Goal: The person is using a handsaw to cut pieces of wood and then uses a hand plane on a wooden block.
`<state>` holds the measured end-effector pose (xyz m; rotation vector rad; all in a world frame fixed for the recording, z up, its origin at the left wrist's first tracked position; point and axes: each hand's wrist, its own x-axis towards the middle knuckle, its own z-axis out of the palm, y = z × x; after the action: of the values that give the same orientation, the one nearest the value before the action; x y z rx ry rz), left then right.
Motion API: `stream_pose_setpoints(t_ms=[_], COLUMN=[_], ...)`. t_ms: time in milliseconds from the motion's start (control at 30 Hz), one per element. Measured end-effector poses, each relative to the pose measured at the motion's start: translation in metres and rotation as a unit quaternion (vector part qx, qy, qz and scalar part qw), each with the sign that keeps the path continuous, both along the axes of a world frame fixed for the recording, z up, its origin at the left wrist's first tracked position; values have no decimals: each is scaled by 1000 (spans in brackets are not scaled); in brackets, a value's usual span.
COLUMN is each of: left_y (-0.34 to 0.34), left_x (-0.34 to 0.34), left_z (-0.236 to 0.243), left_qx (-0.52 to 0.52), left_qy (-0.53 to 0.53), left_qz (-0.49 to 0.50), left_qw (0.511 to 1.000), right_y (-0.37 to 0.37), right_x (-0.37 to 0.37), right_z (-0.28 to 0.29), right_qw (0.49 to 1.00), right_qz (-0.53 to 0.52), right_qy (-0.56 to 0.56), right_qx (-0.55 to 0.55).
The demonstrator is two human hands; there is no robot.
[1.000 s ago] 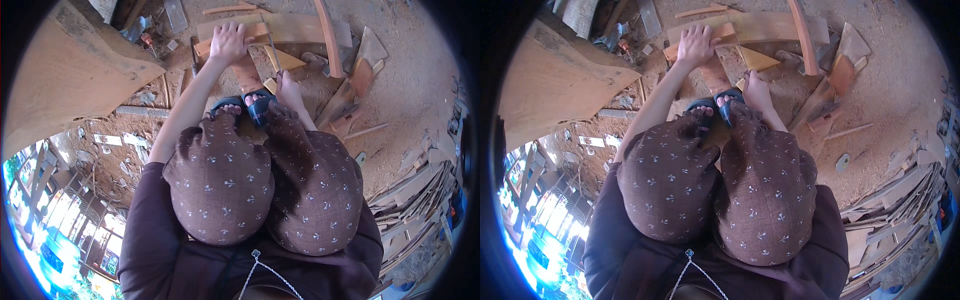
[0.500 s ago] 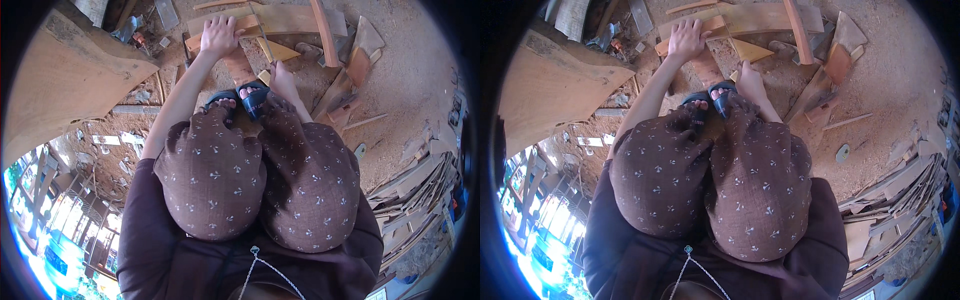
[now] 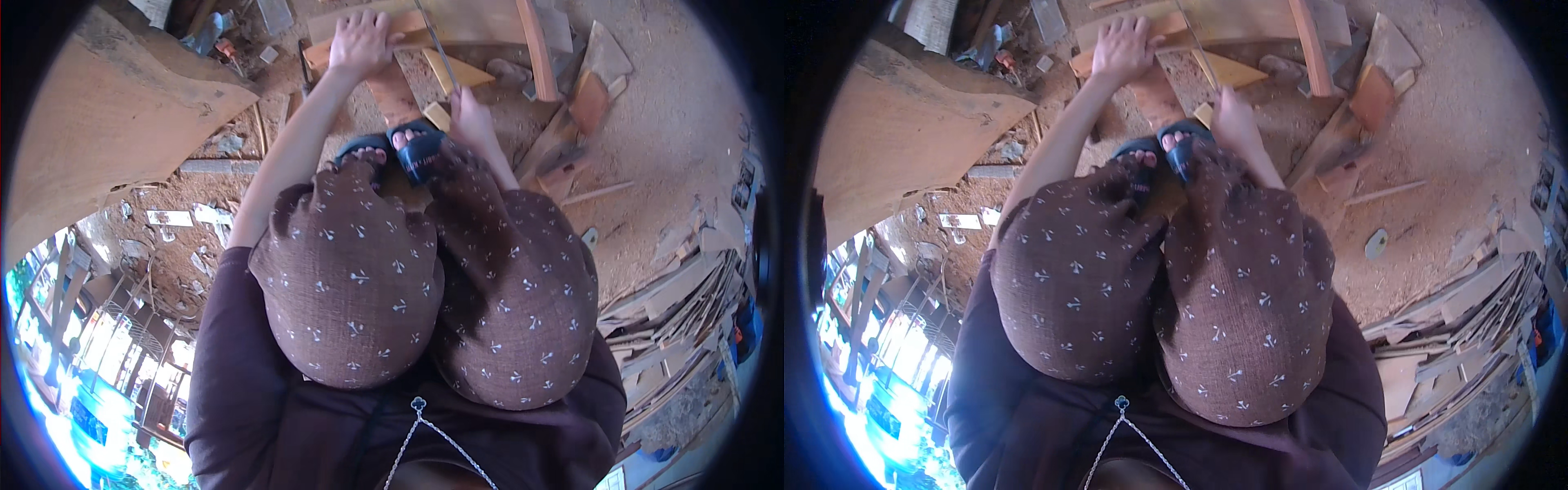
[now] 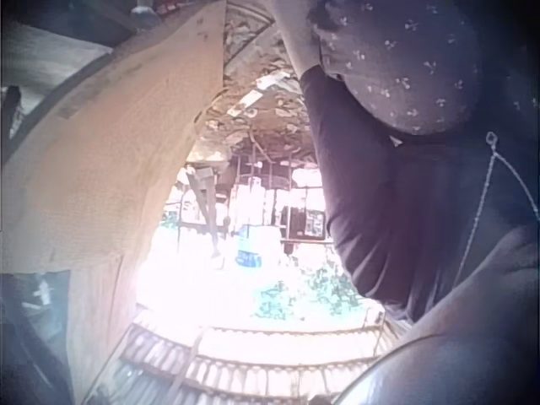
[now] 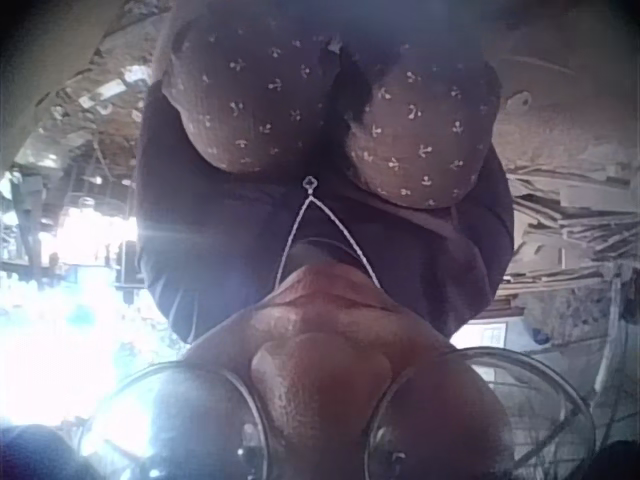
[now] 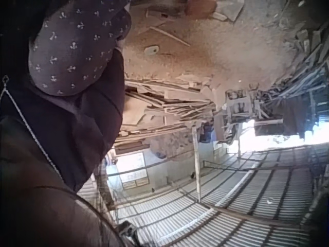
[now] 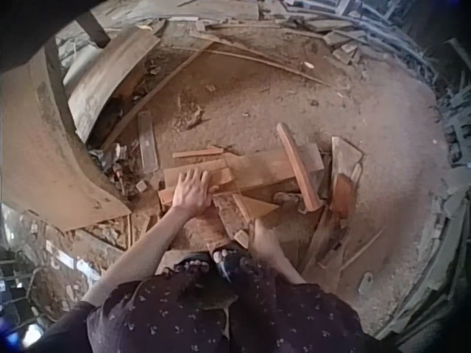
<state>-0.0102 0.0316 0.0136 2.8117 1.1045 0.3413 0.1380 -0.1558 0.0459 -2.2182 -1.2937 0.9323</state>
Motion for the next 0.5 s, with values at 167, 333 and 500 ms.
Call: stream_pose_setpoints(t_ms=[167, 333, 500], left_y=[-2, -2, -2], left_x=[12, 6, -1], left_z=[1, 2, 1], left_qx=[-3, 4, -4], left_qy=[-3, 14, 7], left_qz=[-11, 0, -10], left_qw=[1000, 1000, 1000], right_y=[86, 30, -2], right_x=[13, 3, 4], right_z=[-6, -13, -1], right_qw=[999, 998, 1000], right_qz=[-6, 9, -1], right_qy=[-38, -9, -2], right_qx=[16, 60, 12])
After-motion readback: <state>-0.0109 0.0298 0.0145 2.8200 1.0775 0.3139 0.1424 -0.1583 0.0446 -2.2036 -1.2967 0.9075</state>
